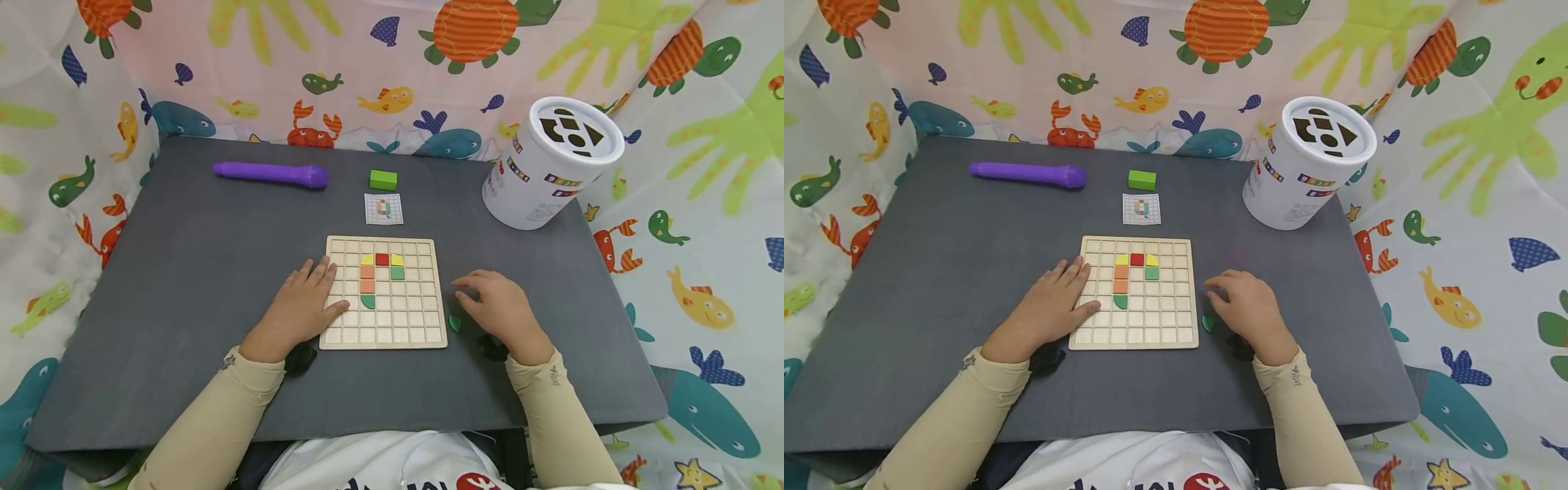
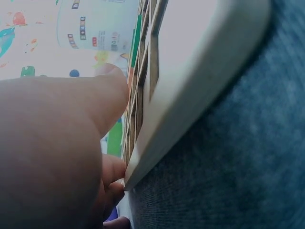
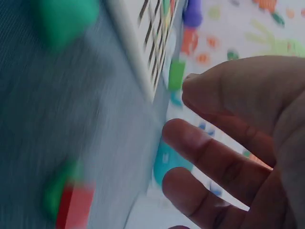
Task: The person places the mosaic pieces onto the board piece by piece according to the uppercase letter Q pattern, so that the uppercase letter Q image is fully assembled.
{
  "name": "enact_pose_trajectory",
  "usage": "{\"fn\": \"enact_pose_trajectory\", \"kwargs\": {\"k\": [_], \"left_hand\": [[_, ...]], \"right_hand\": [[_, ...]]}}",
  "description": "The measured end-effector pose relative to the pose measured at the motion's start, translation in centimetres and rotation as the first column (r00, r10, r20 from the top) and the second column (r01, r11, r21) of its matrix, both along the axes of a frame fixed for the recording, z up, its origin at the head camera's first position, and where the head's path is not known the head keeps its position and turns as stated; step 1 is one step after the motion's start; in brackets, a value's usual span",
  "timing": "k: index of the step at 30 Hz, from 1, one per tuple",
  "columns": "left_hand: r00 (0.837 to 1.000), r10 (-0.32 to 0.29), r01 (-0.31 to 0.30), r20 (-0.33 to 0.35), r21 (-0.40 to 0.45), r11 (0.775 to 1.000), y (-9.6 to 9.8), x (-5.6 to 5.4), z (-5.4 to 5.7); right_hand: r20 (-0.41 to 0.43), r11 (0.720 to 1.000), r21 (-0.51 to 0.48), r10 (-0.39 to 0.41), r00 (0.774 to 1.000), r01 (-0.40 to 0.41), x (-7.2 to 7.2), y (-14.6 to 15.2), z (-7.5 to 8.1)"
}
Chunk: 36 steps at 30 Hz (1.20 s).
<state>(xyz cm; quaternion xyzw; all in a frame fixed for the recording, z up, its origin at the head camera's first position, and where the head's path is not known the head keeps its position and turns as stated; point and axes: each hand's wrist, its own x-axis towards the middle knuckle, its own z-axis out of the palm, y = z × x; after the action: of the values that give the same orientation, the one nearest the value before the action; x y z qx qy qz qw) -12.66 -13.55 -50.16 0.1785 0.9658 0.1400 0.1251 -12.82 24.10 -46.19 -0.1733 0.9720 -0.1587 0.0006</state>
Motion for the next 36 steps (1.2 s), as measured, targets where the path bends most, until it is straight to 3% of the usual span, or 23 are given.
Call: {"fn": "enact_pose_trajectory", "kwargs": {"k": [7, 13, 27, 36], "left_hand": [[1.0, 0.002, -0.002, 0.026, 0.0, 1.0, -0.2, 0.0, 0.1], [0.999, 0.014, -0.014, 0.039, -0.005, 1.0, -0.2, 0.0, 0.1], [1.0, -0.001, 0.001, 0.014, 0.015, 1.0, 0.3, 0.1, 0.2], [1.0, -0.001, 0.001, -0.001, 0.009, 1.0, 0.2, 0.3, 0.5]], "right_hand": [[0.071, 0.987, 0.006, -0.159, 0.985, 0.159, 0.9, 3.9, 0.0], [0.164, 0.986, 0.051, -0.167, 0.972, 0.161, 1.6, 4.4, -0.7], [0.098, 0.978, 0.085, -0.196, 0.976, 0.188, 1.5, 4.5, -2.3], [0.042, 0.981, 0.079, -0.183, 0.982, 0.179, 1.7, 4.0, -2.6]]}}
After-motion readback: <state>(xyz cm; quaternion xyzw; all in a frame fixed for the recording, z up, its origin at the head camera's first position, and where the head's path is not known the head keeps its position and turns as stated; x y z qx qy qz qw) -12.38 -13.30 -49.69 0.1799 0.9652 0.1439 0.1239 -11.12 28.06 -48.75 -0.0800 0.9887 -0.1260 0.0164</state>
